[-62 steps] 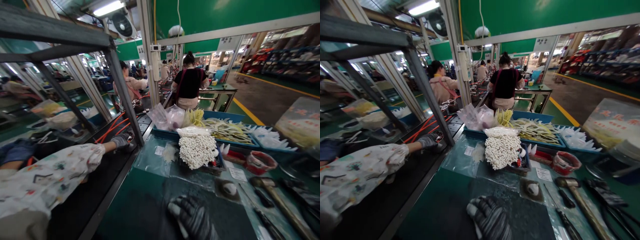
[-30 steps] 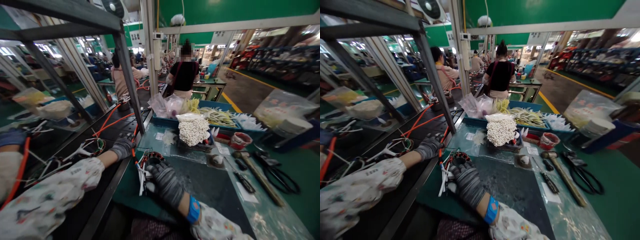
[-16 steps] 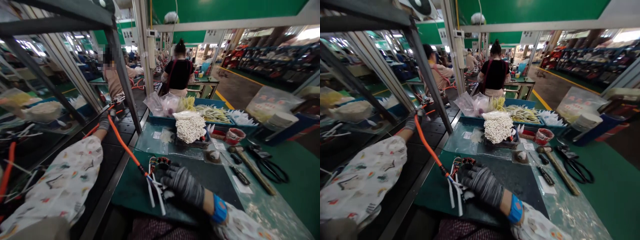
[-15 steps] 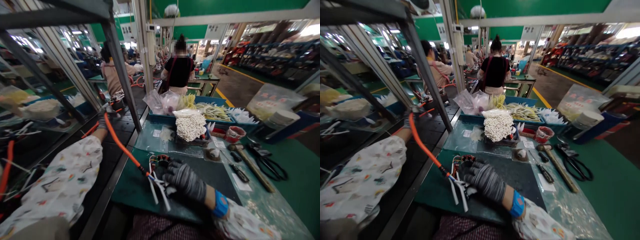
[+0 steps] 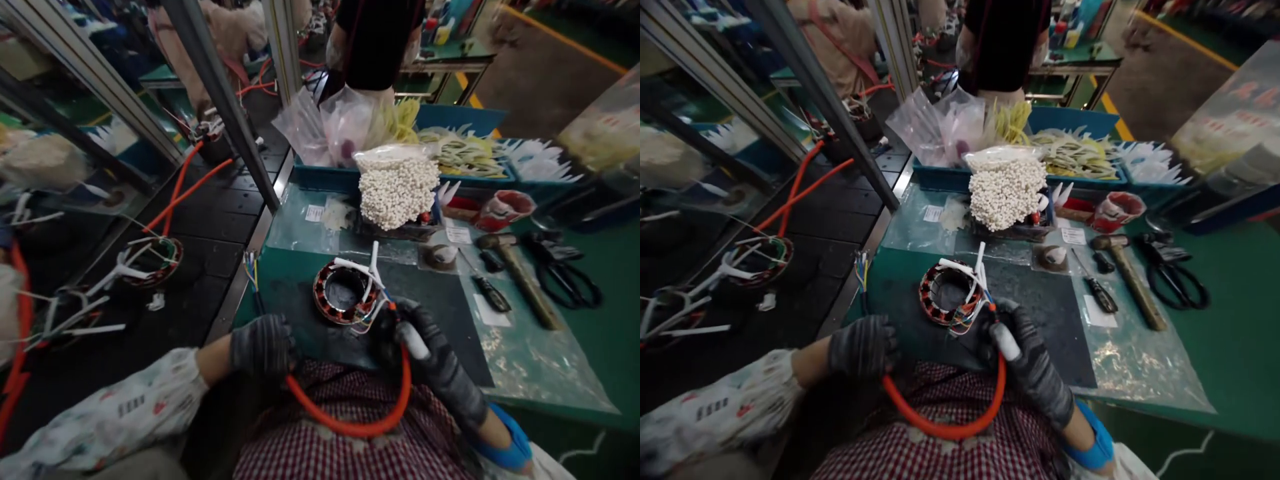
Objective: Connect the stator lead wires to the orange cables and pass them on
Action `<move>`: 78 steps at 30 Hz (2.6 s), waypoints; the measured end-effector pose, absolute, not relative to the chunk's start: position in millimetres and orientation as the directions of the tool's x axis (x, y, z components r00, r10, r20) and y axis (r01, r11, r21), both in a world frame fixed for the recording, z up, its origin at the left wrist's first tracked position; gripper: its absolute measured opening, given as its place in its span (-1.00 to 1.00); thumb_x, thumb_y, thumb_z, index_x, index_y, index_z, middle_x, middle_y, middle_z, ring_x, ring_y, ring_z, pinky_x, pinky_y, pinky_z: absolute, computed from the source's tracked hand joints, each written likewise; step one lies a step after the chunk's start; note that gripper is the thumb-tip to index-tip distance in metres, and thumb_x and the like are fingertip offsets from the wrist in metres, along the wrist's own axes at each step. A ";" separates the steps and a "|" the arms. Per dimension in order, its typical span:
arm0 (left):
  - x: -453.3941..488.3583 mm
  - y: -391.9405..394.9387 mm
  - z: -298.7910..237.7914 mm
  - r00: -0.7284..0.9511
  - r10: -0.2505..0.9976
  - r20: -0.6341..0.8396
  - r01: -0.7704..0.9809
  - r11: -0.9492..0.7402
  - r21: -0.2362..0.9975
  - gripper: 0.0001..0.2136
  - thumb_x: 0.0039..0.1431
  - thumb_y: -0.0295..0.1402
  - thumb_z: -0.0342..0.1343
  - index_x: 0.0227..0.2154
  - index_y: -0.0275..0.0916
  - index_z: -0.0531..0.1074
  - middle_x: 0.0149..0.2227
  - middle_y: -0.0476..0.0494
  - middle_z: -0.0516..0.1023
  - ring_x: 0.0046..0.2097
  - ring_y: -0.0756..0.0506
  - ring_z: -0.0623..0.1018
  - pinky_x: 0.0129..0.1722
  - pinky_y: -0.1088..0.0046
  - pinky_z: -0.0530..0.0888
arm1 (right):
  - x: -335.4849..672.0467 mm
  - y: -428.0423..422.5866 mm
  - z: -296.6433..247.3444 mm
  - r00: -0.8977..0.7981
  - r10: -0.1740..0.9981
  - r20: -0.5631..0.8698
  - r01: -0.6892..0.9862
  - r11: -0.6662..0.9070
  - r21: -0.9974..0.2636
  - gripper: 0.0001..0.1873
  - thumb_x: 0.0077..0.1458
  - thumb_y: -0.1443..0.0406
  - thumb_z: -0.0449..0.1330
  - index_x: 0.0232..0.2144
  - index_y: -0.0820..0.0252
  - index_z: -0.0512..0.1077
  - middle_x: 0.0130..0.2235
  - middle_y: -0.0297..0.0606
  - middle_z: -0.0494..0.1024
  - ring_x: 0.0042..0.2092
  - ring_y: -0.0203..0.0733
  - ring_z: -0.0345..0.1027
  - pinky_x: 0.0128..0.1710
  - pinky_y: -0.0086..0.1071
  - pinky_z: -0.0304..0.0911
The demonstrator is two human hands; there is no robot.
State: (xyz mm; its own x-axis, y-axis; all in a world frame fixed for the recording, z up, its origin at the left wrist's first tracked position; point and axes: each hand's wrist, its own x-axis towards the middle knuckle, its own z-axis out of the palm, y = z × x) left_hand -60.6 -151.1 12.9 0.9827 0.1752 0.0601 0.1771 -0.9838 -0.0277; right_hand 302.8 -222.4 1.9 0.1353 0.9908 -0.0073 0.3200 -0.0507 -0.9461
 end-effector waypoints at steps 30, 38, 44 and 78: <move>1.5 -75.2 89.9 0.959 0.224 0.172 0.219 -0.974 0.050 -0.78 0.51 -0.31 0.17 0.06 0.04 0.67 0.29 -0.06 0.67 0.40 -0.25 0.56 0.61 -0.13 0.24 | 292.5 -75.2 69.8 -0.927 0.351 0.135 0.331 0.931 -0.151 -0.68 0.22 0.12 0.51 -0.05 0.12 0.68 0.14 -0.14 0.71 0.07 0.13 0.53 0.02 0.05 0.51; 16.8 -72.5 93.4 0.959 0.260 0.114 0.253 -0.965 0.071 -0.77 0.42 -0.43 0.20 -0.15 0.00 0.74 0.21 -0.06 0.71 0.32 -0.26 0.61 0.60 -0.13 0.28 | 271.5 -52.7 65.7 -0.967 0.220 0.132 0.175 0.942 -0.287 -0.47 -0.27 0.18 0.79 -0.25 -0.02 0.66 -0.06 -0.36 0.71 0.02 0.11 0.54 0.10 0.09 0.53; 6.7 -71.6 82.8 0.953 0.269 0.136 0.256 -0.961 0.107 -0.78 0.45 -0.35 0.18 -0.04 0.05 0.70 0.18 -0.02 0.72 0.30 -0.27 0.60 0.59 -0.14 0.23 | 279.9 -74.9 65.5 -0.942 0.307 0.138 0.285 0.945 -0.159 -0.95 0.37 0.27 0.41 -0.22 0.01 0.66 -0.12 -0.27 0.69 -0.01 0.05 0.51 -0.01 0.00 0.54; 80.2 -103.9 98.4 0.786 0.418 0.456 0.298 -0.902 0.313 -0.54 0.58 -0.10 0.00 0.30 -0.28 0.47 0.06 -0.26 0.77 0.11 -0.25 0.73 0.59 -0.23 0.20 | 335.5 -203.8 77.9 -0.344 0.778 0.525 0.605 0.612 -0.510 -0.85 0.51 0.30 0.26 0.02 0.01 0.62 -0.15 -0.31 0.81 -0.24 -0.21 0.75 -0.28 -0.46 0.64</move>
State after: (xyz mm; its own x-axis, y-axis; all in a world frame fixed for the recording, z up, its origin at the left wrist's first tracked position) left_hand 80.2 -103.9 98.4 0.7856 0.4184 0.4559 0.2984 -0.9015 0.3133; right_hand 335.5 -203.8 77.9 -0.3441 0.7781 0.5255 0.6048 0.6117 -0.5099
